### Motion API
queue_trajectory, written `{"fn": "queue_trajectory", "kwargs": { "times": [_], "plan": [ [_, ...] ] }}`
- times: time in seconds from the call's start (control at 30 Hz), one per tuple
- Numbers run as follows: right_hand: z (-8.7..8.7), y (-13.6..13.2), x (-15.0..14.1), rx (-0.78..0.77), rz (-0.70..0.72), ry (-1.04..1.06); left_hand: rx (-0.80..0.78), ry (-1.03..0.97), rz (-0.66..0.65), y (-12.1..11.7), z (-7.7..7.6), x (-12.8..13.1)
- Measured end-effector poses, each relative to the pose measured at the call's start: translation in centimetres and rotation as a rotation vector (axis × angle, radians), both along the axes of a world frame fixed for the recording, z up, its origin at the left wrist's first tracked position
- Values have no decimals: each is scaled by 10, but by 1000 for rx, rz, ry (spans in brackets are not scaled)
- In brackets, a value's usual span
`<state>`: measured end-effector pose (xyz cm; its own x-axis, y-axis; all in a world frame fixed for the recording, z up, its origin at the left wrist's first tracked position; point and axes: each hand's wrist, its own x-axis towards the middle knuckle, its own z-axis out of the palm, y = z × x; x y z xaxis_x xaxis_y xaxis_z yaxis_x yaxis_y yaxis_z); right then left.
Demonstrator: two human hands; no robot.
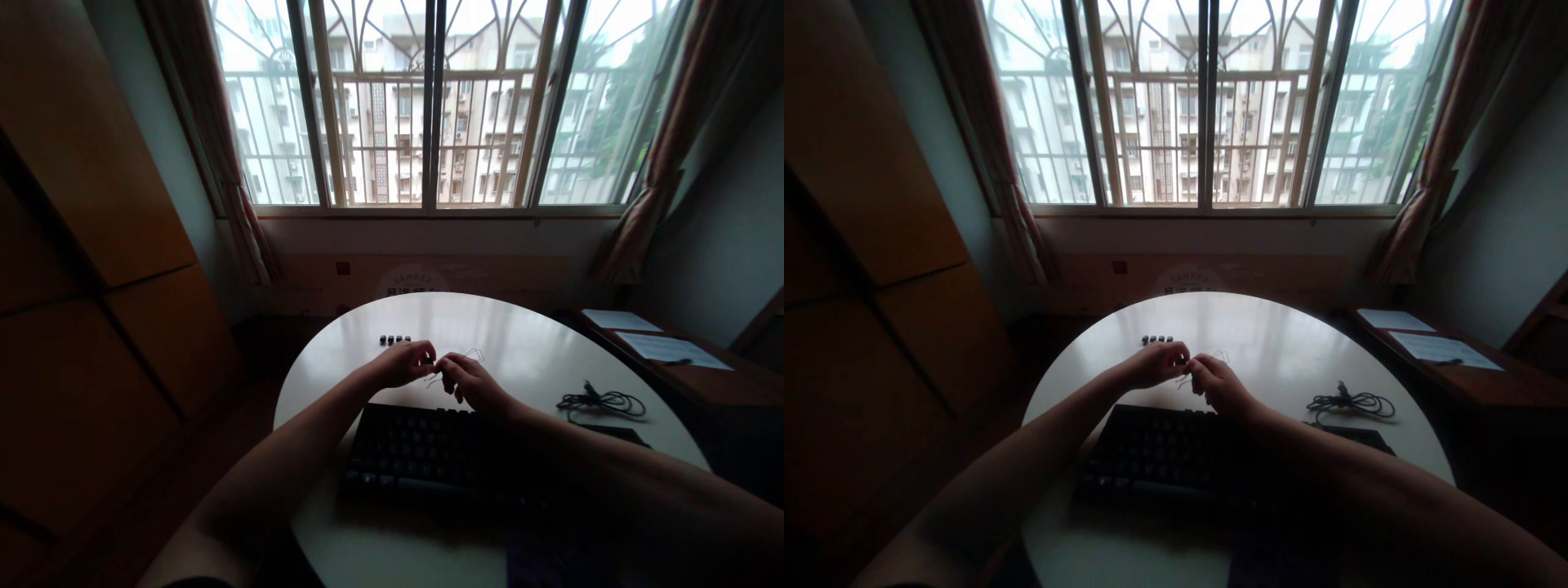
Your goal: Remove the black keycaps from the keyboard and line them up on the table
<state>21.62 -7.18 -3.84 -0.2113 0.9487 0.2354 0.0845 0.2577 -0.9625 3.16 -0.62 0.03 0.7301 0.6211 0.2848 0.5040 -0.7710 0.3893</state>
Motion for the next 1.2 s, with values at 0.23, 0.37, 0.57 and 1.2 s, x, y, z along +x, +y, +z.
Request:
{"fn": "queue_trajectory", "kwargs": {
  "times": [0.23,0.37,0.57,1.2],
  "plan": [
    [-1,0,0,1,10,6,-12,6,1,0,0,0],
    [0,-1,0,-3,13,-8,-15,14,0,0,-1,-1],
    [0,-1,0,8,21,-20,-19,21,12,0,-1,0],
    [1,-3,0,-1,64,-46,-1,45,-6,3,-3,-1]
  ]
}}
